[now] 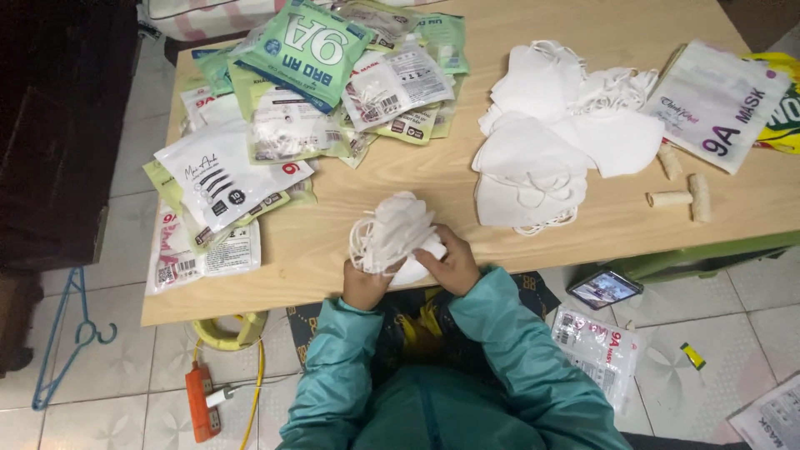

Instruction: Packaging individual face masks into plastic sleeves by hand

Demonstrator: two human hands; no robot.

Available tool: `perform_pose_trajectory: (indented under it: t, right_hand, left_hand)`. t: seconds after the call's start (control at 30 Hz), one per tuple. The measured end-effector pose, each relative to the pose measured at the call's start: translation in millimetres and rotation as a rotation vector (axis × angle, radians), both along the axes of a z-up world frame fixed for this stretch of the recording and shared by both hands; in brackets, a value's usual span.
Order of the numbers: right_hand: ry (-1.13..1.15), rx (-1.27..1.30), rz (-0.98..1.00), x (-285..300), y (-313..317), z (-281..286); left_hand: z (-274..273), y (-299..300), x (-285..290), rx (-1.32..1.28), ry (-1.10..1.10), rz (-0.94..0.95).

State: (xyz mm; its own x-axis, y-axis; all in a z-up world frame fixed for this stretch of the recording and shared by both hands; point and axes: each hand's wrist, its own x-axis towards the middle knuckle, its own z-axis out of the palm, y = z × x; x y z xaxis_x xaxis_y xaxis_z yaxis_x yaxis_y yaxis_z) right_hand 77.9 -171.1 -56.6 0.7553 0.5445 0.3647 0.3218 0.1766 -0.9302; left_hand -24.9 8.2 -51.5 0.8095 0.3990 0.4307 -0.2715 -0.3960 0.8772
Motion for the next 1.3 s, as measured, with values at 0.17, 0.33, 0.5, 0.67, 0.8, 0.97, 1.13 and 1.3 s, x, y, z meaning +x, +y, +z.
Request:
perform_pose_trajectory:
  t: [0.17,0.33,0.5,0.67,0.8,0.97,1.13,1.3]
  right_hand:
    - [-0.039,-0.008,-0.100,1,-1,-2]
    - [-0.043,0.003,-0.105,-4,1,14]
    - [-0.004,0.018,-0.115,-5,2,19]
    - [0.023,0.069,-0.110,-8,9,35]
    - [0.281,-0.288,0.010,21,13,74]
    - [0.011,-0.348,-0.098,46,-3,100]
    - [-0.172,-0.425,-0.357,79,-91,80]
    - [-0.242,-0.485,-0.727,129,-217,101]
  left_hand:
    - [44,-3,-1,-0.190,0.186,-0.005]
    - [46,-5,-1,-0.268,0.255,0.008]
    - [42,-3,1,-0.353,0.340,0.025]
    - [30,3,4,-0.347,0.472,0.080]
    - [18,12,5,-0.474,0.488,0.172]
    - [62,-7,0,-0.560,0.475,0.394]
    - [31,5,8,-0.501,0.432,0.413]
    - [38,-4,-1,-0.359,0.380,0.437]
